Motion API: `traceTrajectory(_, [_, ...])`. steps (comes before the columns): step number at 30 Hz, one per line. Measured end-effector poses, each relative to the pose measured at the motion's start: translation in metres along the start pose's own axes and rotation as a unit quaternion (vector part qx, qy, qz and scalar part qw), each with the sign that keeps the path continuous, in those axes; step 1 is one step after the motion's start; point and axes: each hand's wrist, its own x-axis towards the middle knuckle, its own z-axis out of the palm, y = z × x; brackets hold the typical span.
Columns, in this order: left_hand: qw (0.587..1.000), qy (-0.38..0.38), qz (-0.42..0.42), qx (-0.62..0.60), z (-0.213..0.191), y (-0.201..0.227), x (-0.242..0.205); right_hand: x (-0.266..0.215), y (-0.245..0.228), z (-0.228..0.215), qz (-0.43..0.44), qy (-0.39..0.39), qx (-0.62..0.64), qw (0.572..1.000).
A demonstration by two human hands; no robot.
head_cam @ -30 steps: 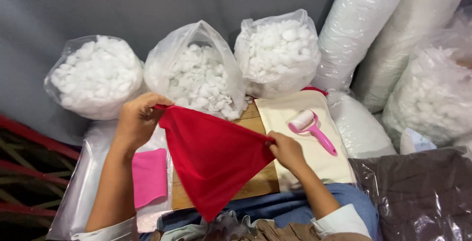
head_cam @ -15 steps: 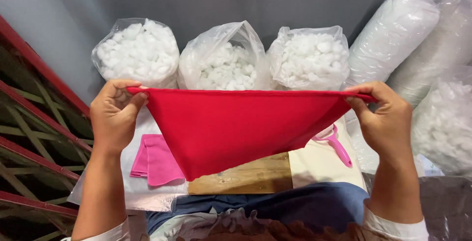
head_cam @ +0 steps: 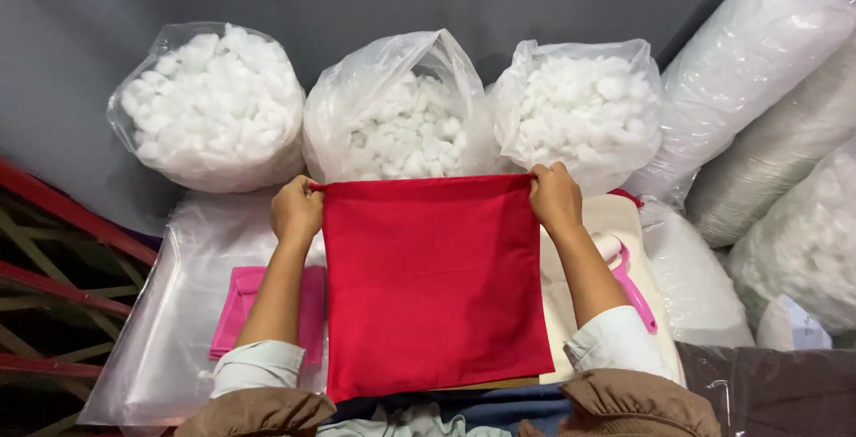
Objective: Using a lint roller to remove debris and lint from various colored fabric pieces on a work surface.
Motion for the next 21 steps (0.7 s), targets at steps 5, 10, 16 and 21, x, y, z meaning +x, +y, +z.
traceTrajectory(5, [0.997, -0.037, -0.072, -0.008, 0.082, -0.037, 0.035, 0.014, 0.010, 0.051, 0.054, -0.017, 0.065, 0.996])
traceTrajectory(10, [0.990, -0.082, -0.070, -0.087, 0.094, -0.032, 0.011, -0.015, 0.000, 0.024, 0.082, -0.052, 0.165, 0.981])
traceTrajectory(16, [0.973, -0.193, 0.113, -0.051, 0.061, 0.023, -0.103, -0.077, 0.070, -0.065, 0.120, -0.208, -0.041, 0.970])
traceTrajectory(21, [0.929, -0.296, 0.103, 0.196, 0.076, 0.017, -0.168, -0.127, 0.132, -0.063, 0.281, -0.419, -0.087, 0.859])
